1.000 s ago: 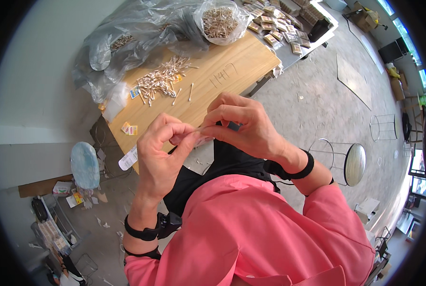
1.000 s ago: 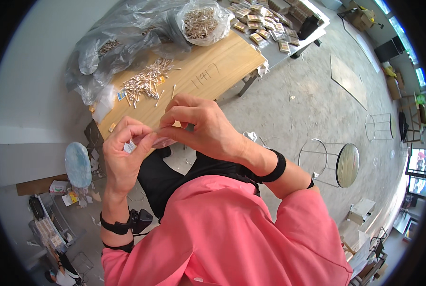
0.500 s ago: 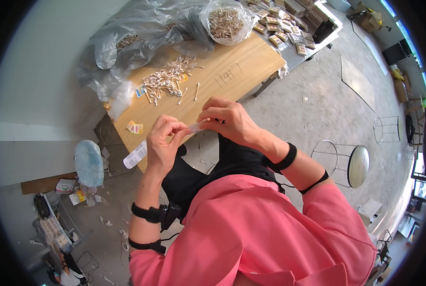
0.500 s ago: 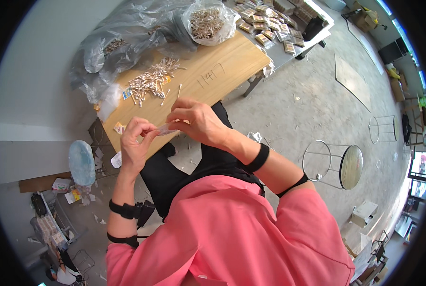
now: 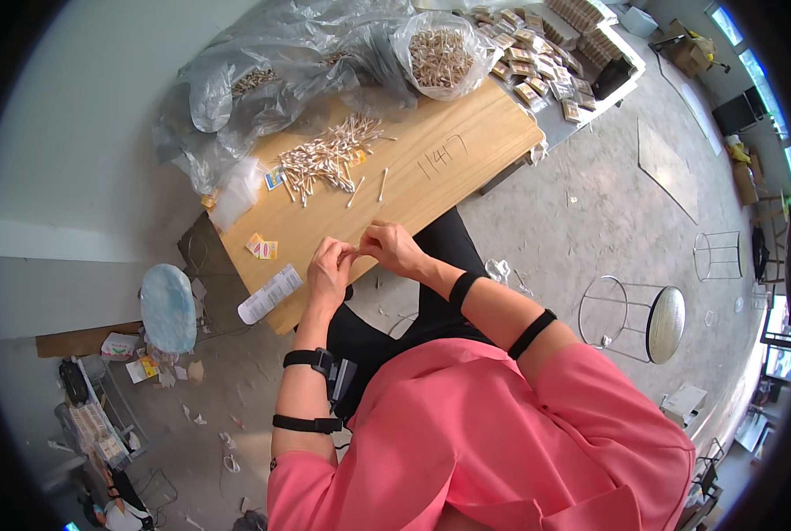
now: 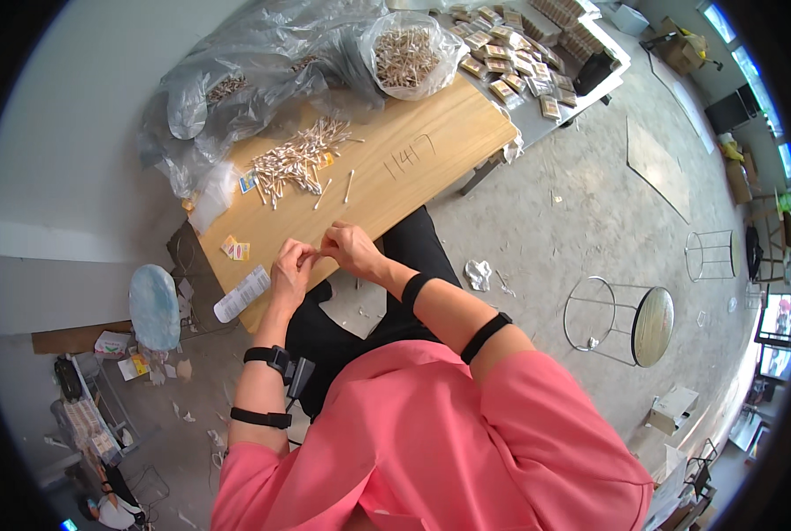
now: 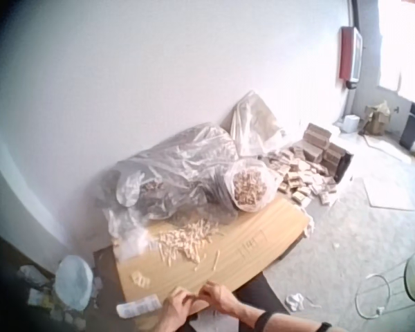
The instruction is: Sorting cotton swabs and placing them into small plastic bags with labels.
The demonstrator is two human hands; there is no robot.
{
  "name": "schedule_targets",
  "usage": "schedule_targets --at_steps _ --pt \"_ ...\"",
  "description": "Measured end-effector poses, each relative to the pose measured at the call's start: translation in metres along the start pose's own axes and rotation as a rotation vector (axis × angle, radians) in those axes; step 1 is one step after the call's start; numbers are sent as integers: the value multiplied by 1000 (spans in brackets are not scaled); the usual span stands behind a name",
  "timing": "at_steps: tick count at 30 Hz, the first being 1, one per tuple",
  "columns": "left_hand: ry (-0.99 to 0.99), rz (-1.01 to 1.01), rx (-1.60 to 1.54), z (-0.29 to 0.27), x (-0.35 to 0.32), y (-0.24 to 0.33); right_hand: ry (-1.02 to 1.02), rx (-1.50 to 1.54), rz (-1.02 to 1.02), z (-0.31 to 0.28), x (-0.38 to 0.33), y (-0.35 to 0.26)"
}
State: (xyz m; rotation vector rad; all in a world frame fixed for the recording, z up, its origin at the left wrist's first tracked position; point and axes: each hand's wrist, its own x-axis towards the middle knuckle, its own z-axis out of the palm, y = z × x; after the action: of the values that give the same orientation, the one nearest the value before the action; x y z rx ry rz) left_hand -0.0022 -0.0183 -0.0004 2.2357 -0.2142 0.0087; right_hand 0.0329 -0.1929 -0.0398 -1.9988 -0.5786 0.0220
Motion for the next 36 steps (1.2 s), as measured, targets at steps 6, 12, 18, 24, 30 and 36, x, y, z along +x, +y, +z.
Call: schedule_targets --at_steps 6,12,18,24,30,36 --pt "-84 -2 -10 -9 15 -11 -59 781 717 4 1 9" --pt "-117 -39 17 -14 19 -12 -31 1016 834 11 6 10" --pt "-80 -19 53 -13 20 -6 100 114 167 -5 9 -11" --pt "-47 57 106 -11 18 -11 -64 -167 45 -3 17 -19" --pt "-59 57 38 -11 22 -22 -107 -120 7 4 21 -12" --pt "-85 17 -22 -13 29 -22 -60 -45 -27 5 31 -2"
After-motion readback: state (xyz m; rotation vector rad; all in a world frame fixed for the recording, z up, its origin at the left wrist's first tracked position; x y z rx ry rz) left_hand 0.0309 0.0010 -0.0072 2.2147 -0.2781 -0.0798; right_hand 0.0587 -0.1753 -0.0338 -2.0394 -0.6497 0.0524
